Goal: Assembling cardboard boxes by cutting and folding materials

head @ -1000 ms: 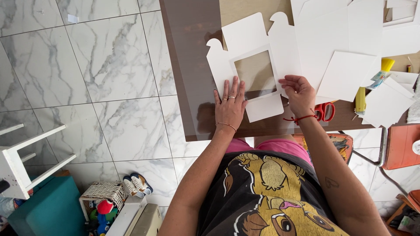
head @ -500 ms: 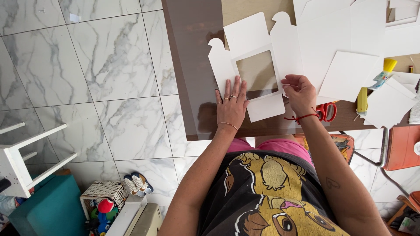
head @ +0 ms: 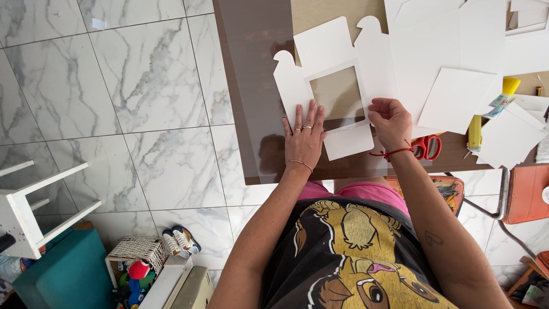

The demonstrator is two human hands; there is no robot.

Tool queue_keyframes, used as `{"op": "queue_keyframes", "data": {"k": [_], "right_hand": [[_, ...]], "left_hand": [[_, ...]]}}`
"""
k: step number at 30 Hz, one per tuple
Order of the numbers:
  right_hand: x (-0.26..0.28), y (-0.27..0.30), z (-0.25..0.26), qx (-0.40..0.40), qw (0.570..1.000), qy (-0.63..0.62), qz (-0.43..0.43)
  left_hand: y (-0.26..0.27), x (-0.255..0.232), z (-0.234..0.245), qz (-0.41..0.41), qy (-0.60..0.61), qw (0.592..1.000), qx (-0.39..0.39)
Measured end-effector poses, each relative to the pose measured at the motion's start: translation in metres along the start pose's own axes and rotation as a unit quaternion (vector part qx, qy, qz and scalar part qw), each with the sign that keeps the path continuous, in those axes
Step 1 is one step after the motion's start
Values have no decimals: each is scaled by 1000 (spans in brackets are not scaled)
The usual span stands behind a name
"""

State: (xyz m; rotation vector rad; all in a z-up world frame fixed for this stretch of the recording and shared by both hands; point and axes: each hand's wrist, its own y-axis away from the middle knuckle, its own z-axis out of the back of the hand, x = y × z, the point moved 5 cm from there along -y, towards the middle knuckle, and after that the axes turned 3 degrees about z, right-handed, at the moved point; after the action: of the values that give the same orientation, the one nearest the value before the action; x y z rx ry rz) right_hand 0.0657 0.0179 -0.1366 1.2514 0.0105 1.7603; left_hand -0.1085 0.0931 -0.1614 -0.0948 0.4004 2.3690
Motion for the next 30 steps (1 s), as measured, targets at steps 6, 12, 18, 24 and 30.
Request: {"op": "queue_keyframes", "data": {"k": [6, 12, 18, 24, 30], "right_hand": [[-2, -1, 0, -9, 1000, -21, -4], [-17, -5, -6, 7, 1000, 10, -3], [0, 5, 5, -4, 999, -45, -10], [-20, 20, 50, -22, 995, 95, 3], [-75, 41, 101, -130, 956, 253, 74]], "left_hand": [[0, -2, 4, 1, -6, 1000, 11], [0, -3, 3, 3, -11, 1000, 14], [0, -3, 4, 2, -9, 1000, 13], [-1, -3, 8, 4, 8, 1000, -1], [-4, -4, 28, 8, 31, 999, -31]]}}
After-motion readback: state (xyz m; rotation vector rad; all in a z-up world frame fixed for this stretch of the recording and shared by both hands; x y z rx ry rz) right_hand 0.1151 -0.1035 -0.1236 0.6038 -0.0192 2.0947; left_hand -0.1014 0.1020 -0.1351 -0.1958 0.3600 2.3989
